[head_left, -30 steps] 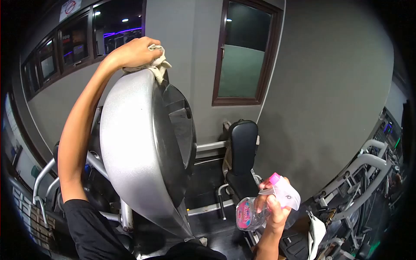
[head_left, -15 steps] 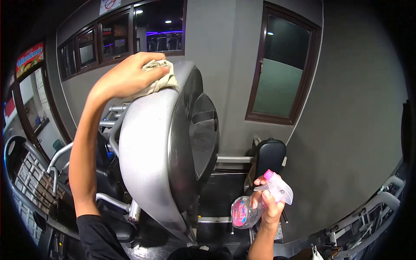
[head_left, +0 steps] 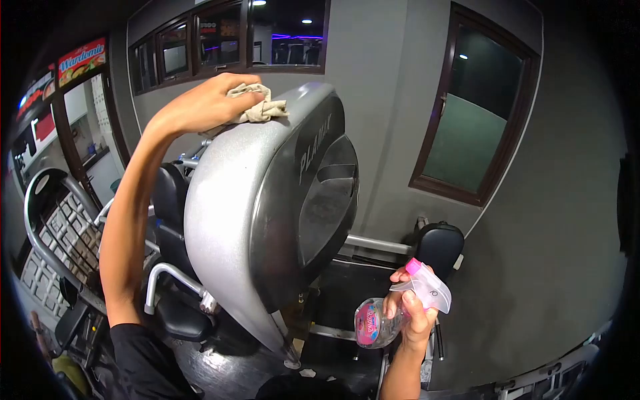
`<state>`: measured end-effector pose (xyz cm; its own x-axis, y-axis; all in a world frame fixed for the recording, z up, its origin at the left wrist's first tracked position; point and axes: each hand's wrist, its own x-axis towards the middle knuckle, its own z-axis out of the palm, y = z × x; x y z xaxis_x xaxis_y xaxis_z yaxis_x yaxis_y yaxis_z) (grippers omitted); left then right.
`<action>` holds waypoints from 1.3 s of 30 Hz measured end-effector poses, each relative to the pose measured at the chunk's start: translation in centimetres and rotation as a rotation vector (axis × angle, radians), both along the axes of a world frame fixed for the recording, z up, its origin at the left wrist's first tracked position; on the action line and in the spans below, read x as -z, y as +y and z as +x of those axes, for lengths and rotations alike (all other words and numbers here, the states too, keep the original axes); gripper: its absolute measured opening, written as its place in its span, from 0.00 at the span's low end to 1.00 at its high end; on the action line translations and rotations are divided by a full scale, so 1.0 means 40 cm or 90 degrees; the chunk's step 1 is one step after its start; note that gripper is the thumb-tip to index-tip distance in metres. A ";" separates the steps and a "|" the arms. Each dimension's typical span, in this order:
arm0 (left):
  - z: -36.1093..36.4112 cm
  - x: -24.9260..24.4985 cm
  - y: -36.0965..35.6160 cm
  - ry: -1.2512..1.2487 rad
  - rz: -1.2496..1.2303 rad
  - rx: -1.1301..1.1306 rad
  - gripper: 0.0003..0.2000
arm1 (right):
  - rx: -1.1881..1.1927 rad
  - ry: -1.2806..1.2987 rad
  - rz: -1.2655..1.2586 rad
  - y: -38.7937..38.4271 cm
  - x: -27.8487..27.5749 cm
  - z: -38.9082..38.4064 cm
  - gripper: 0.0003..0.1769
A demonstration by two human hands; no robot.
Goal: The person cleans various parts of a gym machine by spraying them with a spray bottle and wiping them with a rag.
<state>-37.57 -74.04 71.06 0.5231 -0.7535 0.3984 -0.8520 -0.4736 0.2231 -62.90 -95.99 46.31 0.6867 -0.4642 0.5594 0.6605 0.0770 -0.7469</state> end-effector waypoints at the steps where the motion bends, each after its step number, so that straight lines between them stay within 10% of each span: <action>1: -0.019 0.011 0.011 0.002 -0.001 -0.007 0.19 | -0.007 0.003 -0.006 -0.006 0.003 0.001 0.19; 15: -0.165 0.046 0.077 -0.034 -0.098 -0.242 0.24 | -0.014 -0.003 0.060 -0.124 0.033 -0.006 0.18; 21: -0.015 0.012 -0.016 -0.065 -0.036 -0.098 0.23 | -0.034 0.012 0.030 -0.125 0.052 0.007 0.18; 35: -0.188 0.091 0.105 -0.108 -0.121 -0.272 0.27 | -0.083 0.051 0.038 -0.035 0.040 0.013 0.18; 39: -0.220 0.128 0.129 -0.096 -0.193 -0.077 0.14 | -0.071 0.044 0.040 0.007 0.030 0.025 0.18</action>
<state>-46.37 -68.90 65.92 0.5191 -0.5258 0.6739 -0.8283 -0.5039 0.2449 -61.89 -95.69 45.09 0.7716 -0.4158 0.4813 0.5927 0.1957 -0.7813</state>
